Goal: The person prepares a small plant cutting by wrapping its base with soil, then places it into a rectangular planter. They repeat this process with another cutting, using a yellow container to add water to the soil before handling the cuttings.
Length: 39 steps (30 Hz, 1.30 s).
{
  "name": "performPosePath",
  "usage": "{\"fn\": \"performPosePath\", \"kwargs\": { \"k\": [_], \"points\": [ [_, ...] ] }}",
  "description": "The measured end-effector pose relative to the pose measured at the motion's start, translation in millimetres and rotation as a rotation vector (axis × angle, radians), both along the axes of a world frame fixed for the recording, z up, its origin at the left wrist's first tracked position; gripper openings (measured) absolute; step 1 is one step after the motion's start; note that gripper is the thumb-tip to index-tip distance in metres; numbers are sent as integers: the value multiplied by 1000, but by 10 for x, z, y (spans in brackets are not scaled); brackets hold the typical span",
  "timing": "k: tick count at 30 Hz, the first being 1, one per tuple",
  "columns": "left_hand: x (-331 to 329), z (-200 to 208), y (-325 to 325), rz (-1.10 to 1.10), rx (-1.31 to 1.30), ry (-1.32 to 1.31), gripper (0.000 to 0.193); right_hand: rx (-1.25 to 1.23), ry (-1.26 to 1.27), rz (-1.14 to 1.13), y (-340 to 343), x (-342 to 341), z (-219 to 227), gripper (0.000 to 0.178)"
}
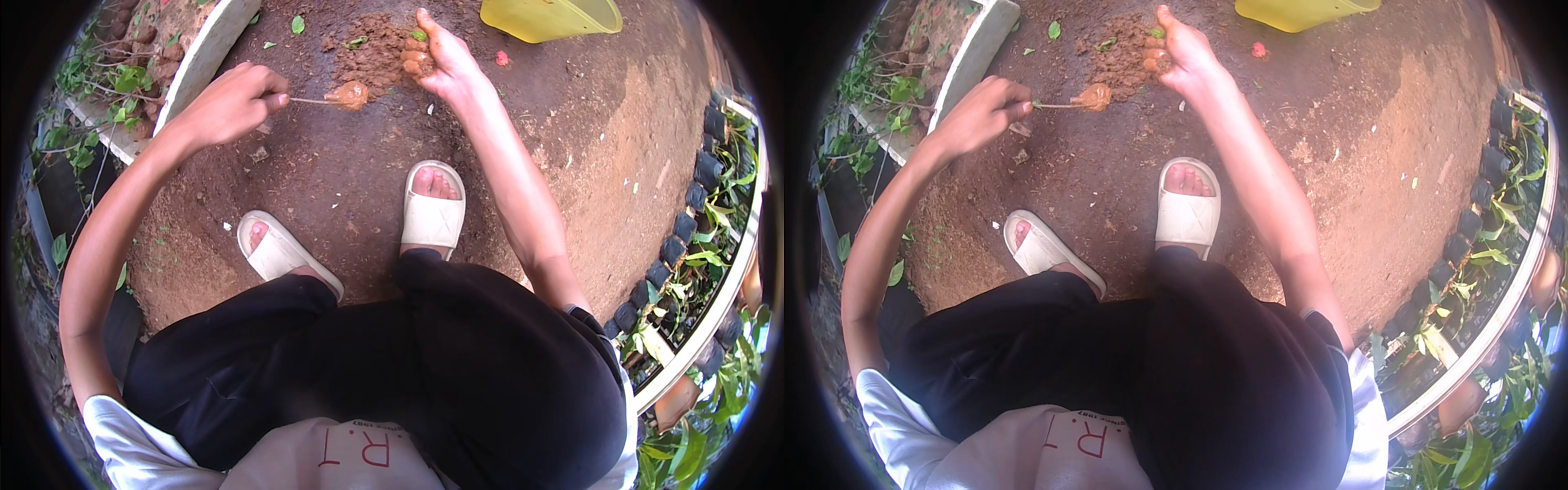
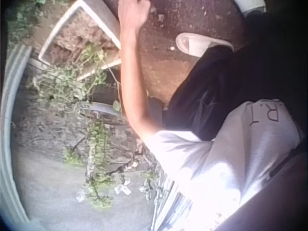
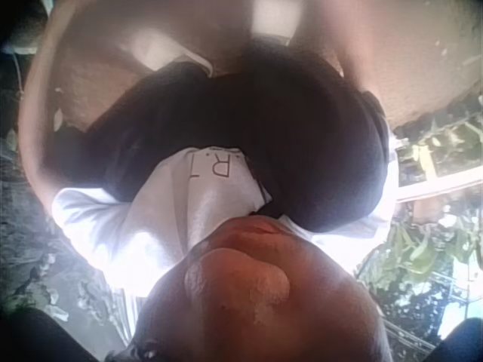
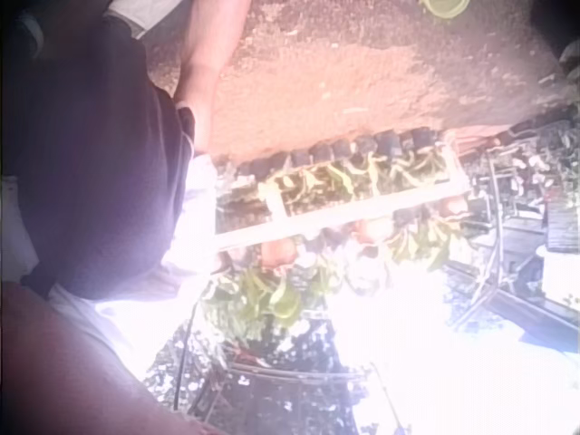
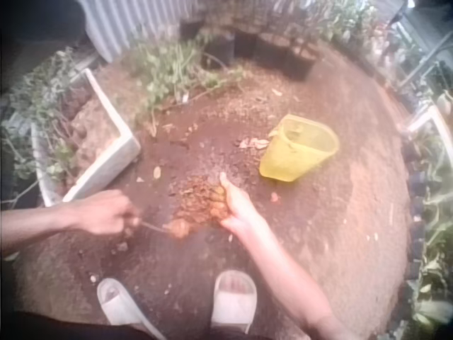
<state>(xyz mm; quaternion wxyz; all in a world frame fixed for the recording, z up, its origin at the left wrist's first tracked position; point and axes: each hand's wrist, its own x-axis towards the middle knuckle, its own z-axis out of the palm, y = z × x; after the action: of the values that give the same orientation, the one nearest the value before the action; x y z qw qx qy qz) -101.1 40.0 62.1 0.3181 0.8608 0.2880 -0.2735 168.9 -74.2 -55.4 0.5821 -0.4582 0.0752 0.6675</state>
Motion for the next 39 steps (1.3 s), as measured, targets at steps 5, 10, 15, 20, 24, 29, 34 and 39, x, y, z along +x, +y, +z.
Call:
{"fn": "performPosePath", "kwargs": {
  "k": [5, 10, 15, 20, 24, 29, 34, 39],
  "points": [
    [-40, -58, 41, 12, -12, -15, 31, -113, -330, 45, 35, -254, 283, 41],
    [-80, -62, 28, 31, 38, -191, 28, -43, -653, 104, -24, -246, 162, 35],
    [-177, -165, 4, 79, 122, -376, 26, 207, -815, 230, -106, -278, 295, 23],
    [-8, -120, 120, 63, -30, -289, 25, 360, -1093, 426, -262, -433, 381, 38],
    [31, -138, 206, 152, -234, -262, 28, 570, -1495, 578, -398, -643, 459, 54],
    [103, -29, 226, 282, -403, -204, 33, 746, -1884, 615, -411, -701, 379, 57],
    [147, -6, 168, 331, -433, -171, 33, 757, -1881, 447, -336, -830, 147, 40],
    [152, -64, 154, 382, -476, -172, 37, 706, -1982, 396, -278, -904, 73, 26]
  ]
}}
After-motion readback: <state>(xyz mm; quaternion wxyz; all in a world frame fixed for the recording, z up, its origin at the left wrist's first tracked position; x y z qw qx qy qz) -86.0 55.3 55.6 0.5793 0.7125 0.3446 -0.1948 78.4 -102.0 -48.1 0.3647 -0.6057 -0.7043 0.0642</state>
